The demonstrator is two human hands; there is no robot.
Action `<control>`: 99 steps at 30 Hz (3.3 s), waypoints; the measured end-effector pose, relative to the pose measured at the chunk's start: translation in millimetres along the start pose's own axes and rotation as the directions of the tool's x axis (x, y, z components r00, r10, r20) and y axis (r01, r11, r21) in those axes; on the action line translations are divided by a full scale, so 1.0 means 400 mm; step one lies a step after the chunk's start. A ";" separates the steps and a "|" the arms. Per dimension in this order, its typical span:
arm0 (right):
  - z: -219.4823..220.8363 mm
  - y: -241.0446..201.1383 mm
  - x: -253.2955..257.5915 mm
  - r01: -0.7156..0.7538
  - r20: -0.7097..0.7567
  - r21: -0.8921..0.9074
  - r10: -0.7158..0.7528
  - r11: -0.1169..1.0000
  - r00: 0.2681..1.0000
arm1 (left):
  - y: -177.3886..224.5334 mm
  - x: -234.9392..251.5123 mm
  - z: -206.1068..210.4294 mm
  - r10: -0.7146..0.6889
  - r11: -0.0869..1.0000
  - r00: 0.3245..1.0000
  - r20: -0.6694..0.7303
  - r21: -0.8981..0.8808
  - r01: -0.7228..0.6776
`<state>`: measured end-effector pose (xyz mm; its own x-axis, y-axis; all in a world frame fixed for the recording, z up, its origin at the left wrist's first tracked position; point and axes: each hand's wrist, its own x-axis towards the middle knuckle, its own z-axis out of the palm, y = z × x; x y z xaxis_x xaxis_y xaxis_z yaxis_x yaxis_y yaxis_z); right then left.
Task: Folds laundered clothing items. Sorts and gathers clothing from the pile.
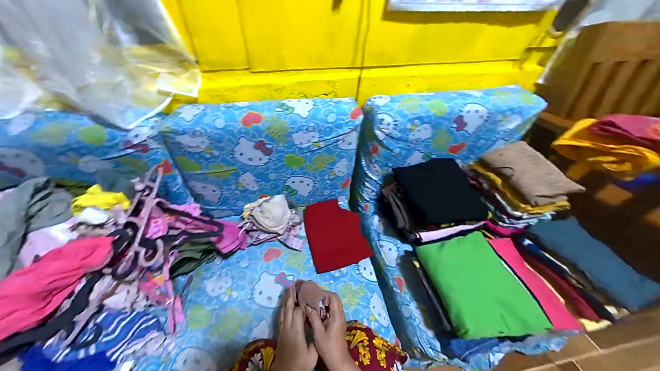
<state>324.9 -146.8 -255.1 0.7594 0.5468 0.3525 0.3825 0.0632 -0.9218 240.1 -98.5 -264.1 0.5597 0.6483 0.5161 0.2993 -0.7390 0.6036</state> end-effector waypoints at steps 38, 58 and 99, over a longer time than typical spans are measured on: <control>0.040 -0.032 -0.015 0.101 0.099 -0.243 -0.078 0.965 0.992 | 0.017 0.020 -0.039 -0.690 0.145 0.683 0.237 -0.880 0.452; 0.055 -0.045 -0.035 -0.664 0.283 0.497 0.619 0.559 0.733 | 0.021 0.053 -0.098 -0.519 0.484 0.809 0.275 -0.686 0.544; 0.061 -0.047 -0.022 -0.607 0.117 0.481 0.639 0.633 0.760 | 0.012 0.049 -0.085 -0.368 0.562 0.862 0.349 -0.655 0.505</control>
<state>298.1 -132.5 -244.7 0.7600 0.5540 -0.3400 -0.4714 0.1097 -0.8751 226.3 -83.0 -230.5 0.6417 0.7669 0.0109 -0.0552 0.0320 0.9980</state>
